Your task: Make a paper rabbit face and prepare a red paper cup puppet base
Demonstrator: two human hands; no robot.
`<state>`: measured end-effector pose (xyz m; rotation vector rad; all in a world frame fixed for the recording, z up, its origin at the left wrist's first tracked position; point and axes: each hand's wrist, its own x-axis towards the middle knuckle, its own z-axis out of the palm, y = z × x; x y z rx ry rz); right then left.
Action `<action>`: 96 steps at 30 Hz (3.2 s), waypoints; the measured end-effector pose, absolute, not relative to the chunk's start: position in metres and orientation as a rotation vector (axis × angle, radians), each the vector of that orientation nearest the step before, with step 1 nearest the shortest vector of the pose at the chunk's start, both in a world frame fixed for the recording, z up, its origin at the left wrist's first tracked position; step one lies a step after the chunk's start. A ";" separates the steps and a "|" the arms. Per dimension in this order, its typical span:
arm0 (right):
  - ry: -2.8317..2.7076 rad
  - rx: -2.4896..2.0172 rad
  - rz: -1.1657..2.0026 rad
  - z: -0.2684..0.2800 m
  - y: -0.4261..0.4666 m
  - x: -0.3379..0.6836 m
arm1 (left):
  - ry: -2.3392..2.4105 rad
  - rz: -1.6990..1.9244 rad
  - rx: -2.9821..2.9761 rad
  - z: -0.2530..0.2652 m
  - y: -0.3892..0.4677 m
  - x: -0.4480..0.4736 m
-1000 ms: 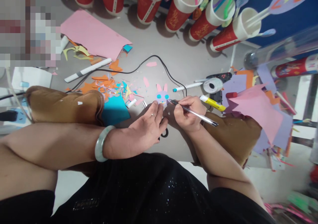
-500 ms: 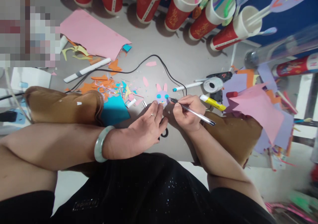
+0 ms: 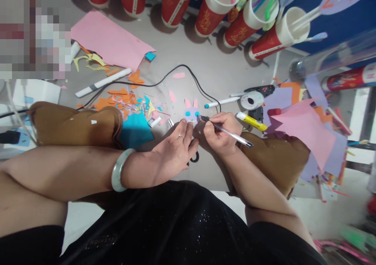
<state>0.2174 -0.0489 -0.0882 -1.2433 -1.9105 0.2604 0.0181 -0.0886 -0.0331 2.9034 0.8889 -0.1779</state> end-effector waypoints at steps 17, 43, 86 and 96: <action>-1.941 -1.262 0.273 -0.086 -0.049 0.219 | 0.888 -0.196 2.916 -0.032 -0.089 0.018; -1.940 -1.266 0.275 -0.084 -0.050 0.218 | 0.893 -0.196 2.936 -0.034 -0.091 0.019; -1.916 -1.308 0.286 -0.086 -0.050 0.219 | 0.893 -0.161 2.962 -0.036 -0.091 0.016; -1.903 -1.346 0.308 -0.091 -0.050 0.219 | 0.883 -0.201 2.915 -0.030 -0.089 0.017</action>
